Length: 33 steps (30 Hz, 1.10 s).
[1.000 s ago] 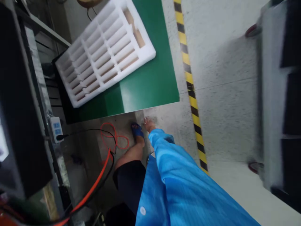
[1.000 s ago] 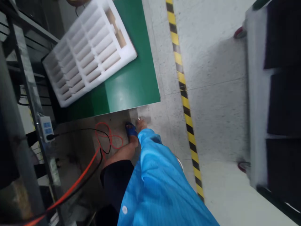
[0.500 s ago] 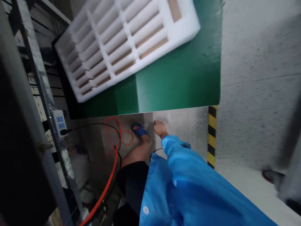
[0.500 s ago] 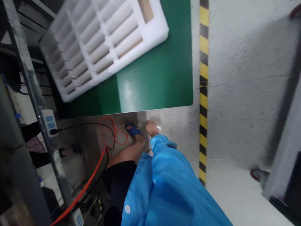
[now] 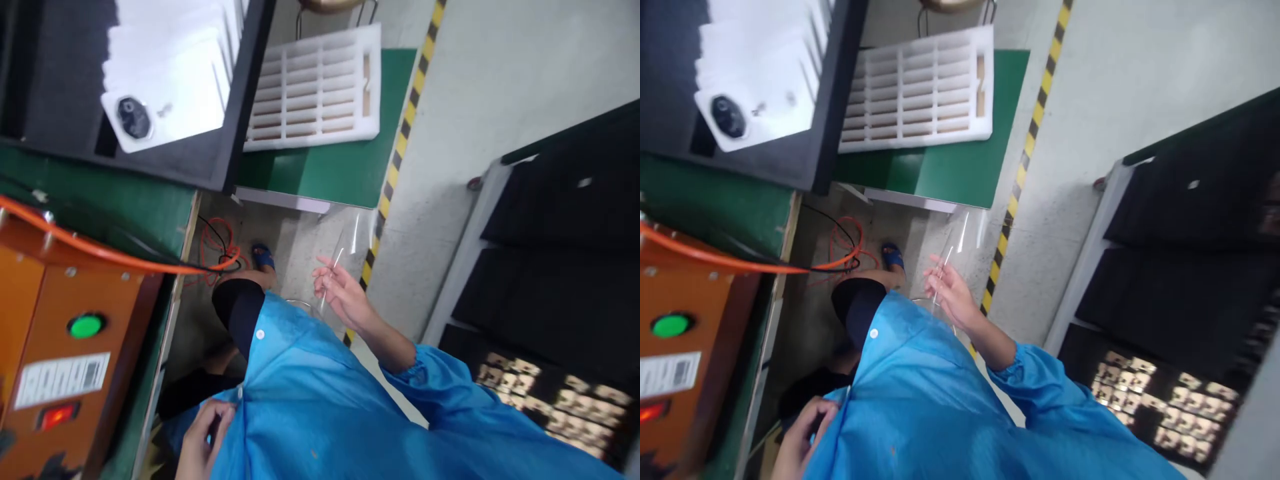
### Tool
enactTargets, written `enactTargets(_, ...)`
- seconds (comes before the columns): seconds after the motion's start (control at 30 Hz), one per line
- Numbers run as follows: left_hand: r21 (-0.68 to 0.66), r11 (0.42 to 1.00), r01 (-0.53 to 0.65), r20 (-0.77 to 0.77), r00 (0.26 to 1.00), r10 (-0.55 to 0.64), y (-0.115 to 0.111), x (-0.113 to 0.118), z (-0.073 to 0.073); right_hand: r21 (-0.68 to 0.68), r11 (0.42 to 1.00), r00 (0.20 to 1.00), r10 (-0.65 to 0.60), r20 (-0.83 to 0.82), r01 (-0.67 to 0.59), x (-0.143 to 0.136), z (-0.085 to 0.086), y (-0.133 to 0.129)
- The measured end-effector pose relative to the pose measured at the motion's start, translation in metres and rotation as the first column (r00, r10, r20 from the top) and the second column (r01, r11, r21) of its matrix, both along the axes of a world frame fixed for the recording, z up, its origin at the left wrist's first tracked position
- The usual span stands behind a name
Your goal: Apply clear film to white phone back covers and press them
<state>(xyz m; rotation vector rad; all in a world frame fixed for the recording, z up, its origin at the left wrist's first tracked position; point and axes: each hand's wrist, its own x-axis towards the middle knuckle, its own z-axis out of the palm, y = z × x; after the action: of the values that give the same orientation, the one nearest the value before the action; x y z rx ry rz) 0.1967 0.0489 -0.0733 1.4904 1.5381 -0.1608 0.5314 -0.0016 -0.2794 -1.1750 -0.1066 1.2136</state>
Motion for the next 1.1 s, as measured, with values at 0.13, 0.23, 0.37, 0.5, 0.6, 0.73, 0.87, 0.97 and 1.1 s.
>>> enactTargets(0.13,0.138,0.982,0.126,0.195,0.969,-0.152,-0.02,-0.007,0.001,0.045,0.994,0.974,0.088,0.211,-0.099,-0.017,0.078,-0.013)
enactTargets(0.23,0.195,0.973,0.123,0.29,0.941,-0.176,-0.037,-0.011,0.016,-0.012,0.985,0.893,0.162,0.421,-0.173,-0.045,0.122,-0.024)
enactTargets(0.37,0.172,0.983,-0.062,0.525,0.85,-0.038,-0.07,-0.025,0.029,0.021,0.932,0.704,0.258,0.661,-0.362,-0.106,0.176,-0.042)
enactTargets(0.5,-0.06,0.96,-0.274,0.831,0.52,0.2,-0.099,-0.06,0.03,0.174,0.748,0.15,-0.099,0.984,-0.641,-0.179,0.213,-0.055)
enactTargets(0.6,0.002,0.898,-0.441,0.876,0.435,0.211,-0.121,-0.106,0.032,0.301,0.538,0.03,-0.454,0.89,-0.788,-0.225,0.225,-0.052)
enactTargets(0.73,0.359,0.672,-0.648,0.713,0.655,0.25,-0.167,-0.17,0.039,0.272,0.442,0.009,-0.512,0.859,-0.855,-0.273,0.227,-0.037)
enactTargets(0.87,0.323,0.513,-0.796,0.694,0.567,0.443,-0.217,-0.215,0.045,0.2,0.396,0.017,-0.419,0.908,-0.896,-0.318,0.224,-0.023)
enactTargets(0.97,0.289,0.403,-0.868,0.699,0.48,0.531,-0.258,-0.243,0.035,0.224,0.341,0.061,-0.428,0.902,-0.913,-0.358,0.219,-0.019)
enactTargets(1.1,0.414,0.213,-0.885,0.402,0.387,0.83,-0.317,-0.295,-0.008,0.162,0.042,0.134,-0.379,0.916,-0.986,-0.404,0.205,-0.03)
